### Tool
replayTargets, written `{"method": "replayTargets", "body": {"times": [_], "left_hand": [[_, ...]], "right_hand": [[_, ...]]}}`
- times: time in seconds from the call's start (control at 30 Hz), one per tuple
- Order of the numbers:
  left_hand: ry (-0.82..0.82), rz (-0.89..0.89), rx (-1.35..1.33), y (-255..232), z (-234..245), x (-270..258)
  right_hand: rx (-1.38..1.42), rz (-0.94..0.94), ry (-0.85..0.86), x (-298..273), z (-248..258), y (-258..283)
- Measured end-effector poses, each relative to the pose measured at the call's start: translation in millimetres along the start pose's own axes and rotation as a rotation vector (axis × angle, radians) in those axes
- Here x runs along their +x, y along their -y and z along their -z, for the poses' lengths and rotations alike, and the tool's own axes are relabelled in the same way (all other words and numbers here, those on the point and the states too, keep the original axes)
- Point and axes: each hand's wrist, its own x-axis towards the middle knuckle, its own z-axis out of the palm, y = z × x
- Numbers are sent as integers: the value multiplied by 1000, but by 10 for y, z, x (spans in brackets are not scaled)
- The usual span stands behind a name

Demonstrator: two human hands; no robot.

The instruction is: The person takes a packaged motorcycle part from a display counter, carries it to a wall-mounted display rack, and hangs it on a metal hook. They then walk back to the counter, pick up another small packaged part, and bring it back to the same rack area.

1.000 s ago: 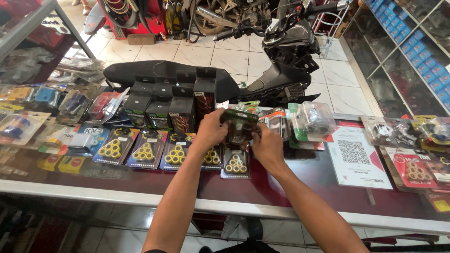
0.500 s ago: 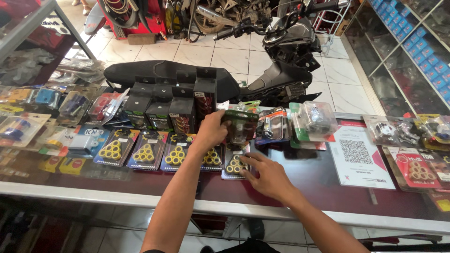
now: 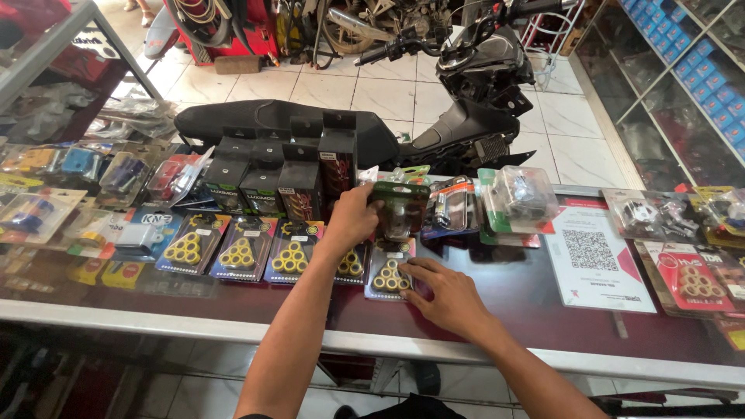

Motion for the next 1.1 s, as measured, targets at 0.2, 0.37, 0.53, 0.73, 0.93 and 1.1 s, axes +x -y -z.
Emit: {"method": "replayTargets", "body": {"times": [0.2,0.37,0.53,0.73,0.93,1.1], "left_hand": [[-22,-2,-10,-80,60,-67],[-18,-51,130,-166,119,-171],[1,30,121,-210,22,-126],[24,45,147,-113,-29,-175],[-13,-91,304,64,-61,-119],[56,-209,164,159,-47,-65]], "right_hand": [[142,27,-49,-32,102,19],[153,28,-394,149,208,-54],[82,236,-722,539,282,-73],[314,47,-635,793,388,-113],[390,-82,-550,958,275,-290],[580,-90,-521,1005,226,-424]]}}
